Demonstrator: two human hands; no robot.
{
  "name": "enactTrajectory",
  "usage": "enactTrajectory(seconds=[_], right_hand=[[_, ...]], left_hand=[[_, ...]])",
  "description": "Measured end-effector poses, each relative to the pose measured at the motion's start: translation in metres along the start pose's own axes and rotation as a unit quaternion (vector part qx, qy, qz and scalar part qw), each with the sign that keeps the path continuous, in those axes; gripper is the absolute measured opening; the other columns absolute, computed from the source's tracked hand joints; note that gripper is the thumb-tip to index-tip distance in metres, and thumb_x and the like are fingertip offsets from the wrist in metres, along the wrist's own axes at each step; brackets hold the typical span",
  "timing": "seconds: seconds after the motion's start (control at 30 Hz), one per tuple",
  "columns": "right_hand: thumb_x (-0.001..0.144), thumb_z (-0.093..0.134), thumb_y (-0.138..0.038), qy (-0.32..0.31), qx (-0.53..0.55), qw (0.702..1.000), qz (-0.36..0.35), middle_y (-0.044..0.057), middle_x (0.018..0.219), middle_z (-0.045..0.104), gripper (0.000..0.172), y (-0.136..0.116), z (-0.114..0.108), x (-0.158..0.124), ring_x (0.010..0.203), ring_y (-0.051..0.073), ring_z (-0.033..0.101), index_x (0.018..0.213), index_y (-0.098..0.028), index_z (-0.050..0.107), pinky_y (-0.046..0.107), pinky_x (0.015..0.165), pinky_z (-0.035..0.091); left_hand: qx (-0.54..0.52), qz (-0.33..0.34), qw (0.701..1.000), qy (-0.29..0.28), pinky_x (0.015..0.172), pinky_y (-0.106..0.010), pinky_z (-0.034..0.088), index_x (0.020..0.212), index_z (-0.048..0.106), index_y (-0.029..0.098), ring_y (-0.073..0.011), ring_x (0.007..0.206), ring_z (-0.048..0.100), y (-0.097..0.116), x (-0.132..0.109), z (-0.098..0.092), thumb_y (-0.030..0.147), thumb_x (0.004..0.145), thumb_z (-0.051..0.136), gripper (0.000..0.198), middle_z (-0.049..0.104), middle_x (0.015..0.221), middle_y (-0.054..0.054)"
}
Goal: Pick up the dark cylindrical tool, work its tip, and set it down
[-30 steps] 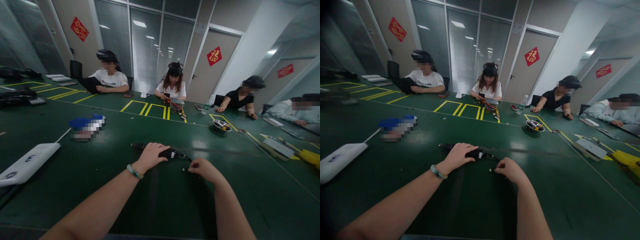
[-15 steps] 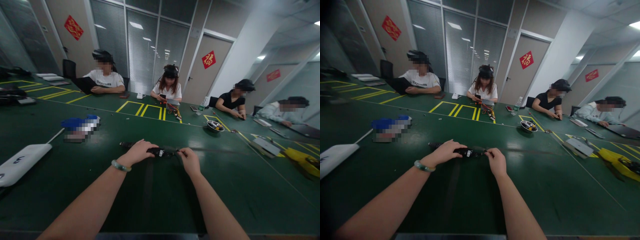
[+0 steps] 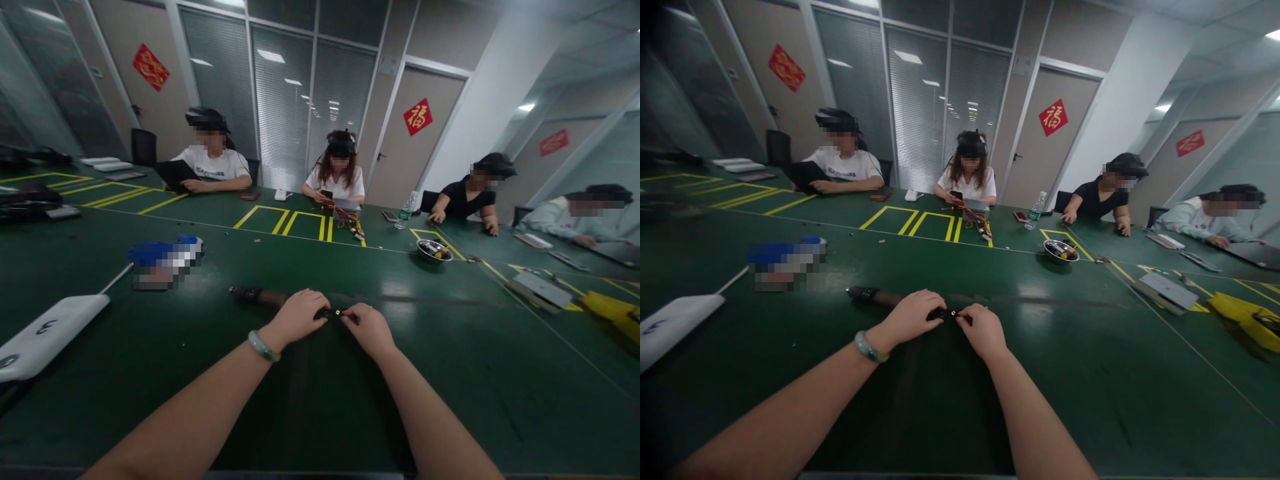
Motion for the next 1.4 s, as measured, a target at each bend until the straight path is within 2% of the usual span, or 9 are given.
enactTrajectory(seconds=[0.2,0.33,0.4,0.53,0.63,0.8,1.07,1.4], right_hand=[[0.093,0.050,-0.027,0.083,-0.024,0.996,-0.036,0.004,0.096,0.066,0.020,-0.033,-0.002,0.013,0.087,0.017,0.061,0.098,-0.023,0.069,0.030,0.080,0.045],[0.094,0.048,-0.027,0.098,-0.017,0.994,-0.051,0.004,0.098,0.066,0.022,-0.051,-0.002,0.022,0.090,0.018,0.060,0.101,-0.024,0.068,0.030,0.082,0.045],[0.094,0.048,-0.028,0.095,-0.020,0.994,-0.044,0.004,0.098,0.066,0.022,-0.045,-0.003,0.020,0.088,0.017,0.060,0.101,-0.024,0.069,0.030,0.080,0.045],[0.093,0.050,-0.031,0.080,-0.028,0.996,-0.019,0.003,0.096,0.066,0.023,-0.018,-0.007,0.012,0.085,0.016,0.061,0.102,-0.024,0.070,0.029,0.077,0.045],[0.093,0.052,-0.032,0.058,-0.042,0.997,-0.026,0.002,0.095,0.066,0.023,-0.008,-0.007,0.011,0.084,0.016,0.061,0.103,-0.025,0.071,0.028,0.077,0.045],[0.093,0.053,-0.029,0.018,-0.081,0.995,-0.053,0.003,0.097,0.067,0.023,-0.014,0.003,0.012,0.086,0.015,0.061,0.105,-0.024,0.071,0.027,0.079,0.046],[0.092,0.054,-0.027,0.026,-0.135,0.988,-0.069,0.003,0.098,0.067,0.021,-0.018,0.012,0.009,0.083,0.015,0.062,0.104,-0.024,0.071,0.026,0.077,0.046],[0.090,0.057,-0.025,0.028,-0.057,0.994,-0.086,0.002,0.094,0.067,0.019,-0.014,0.016,0.008,0.082,0.013,0.062,0.101,-0.023,0.072,0.023,0.078,0.047]], left_hand=[[0.016,-0.002,1.000,0.006,0.103,-0.041,0.037,0.100,0.059,0.022,-0.0201,0.100,0.060,-0.007,0.001,0.006,0.028,0.089,0.058,0.012,0.065,0.102,-0.002],[0.038,0.002,0.999,0.010,0.093,-0.038,0.043,0.100,0.058,0.021,-0.0219,0.098,0.059,-0.008,0.003,0.007,0.028,0.088,0.059,0.014,0.064,0.103,-0.004],[0.037,0.005,0.999,0.009,0.090,-0.036,0.044,0.100,0.059,0.022,-0.0213,0.097,0.060,-0.008,0.003,0.006,0.028,0.089,0.058,0.013,0.064,0.102,-0.004],[0.019,0.009,1.000,0.010,0.088,-0.034,0.044,0.098,0.062,0.023,-0.0193,0.094,0.061,-0.009,0.002,0.004,0.031,0.090,0.056,0.012,0.065,0.100,-0.002],[0.010,0.016,1.000,0.018,0.087,-0.033,0.044,0.100,0.062,0.024,-0.0184,0.095,0.061,-0.010,0.001,0.003,0.031,0.090,0.057,0.013,0.066,0.101,0.000],[0.010,0.021,0.999,0.035,0.086,-0.033,0.044,0.100,0.063,0.023,-0.0185,0.095,0.061,-0.012,0.002,0.004,0.031,0.089,0.058,0.014,0.066,0.099,-0.001],[0.011,0.013,0.999,0.045,0.085,-0.033,0.045,0.098,0.063,0.023,-0.0189,0.093,0.061,-0.013,0.001,0.006,0.030,0.088,0.058,0.014,0.067,0.099,-0.002],[-0.003,0.013,0.999,0.043,0.087,-0.034,0.044,0.096,0.064,0.023,-0.0187,0.093,0.062,-0.014,0.001,0.005,0.031,0.088,0.058,0.013,0.068,0.097,-0.001]])
Point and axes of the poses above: each hand's wrist, its own x-axis towards the middle knuckle, its own z-axis out of the palm, y = z × x, the point moved 2 cm from there along x, towards the middle knuckle
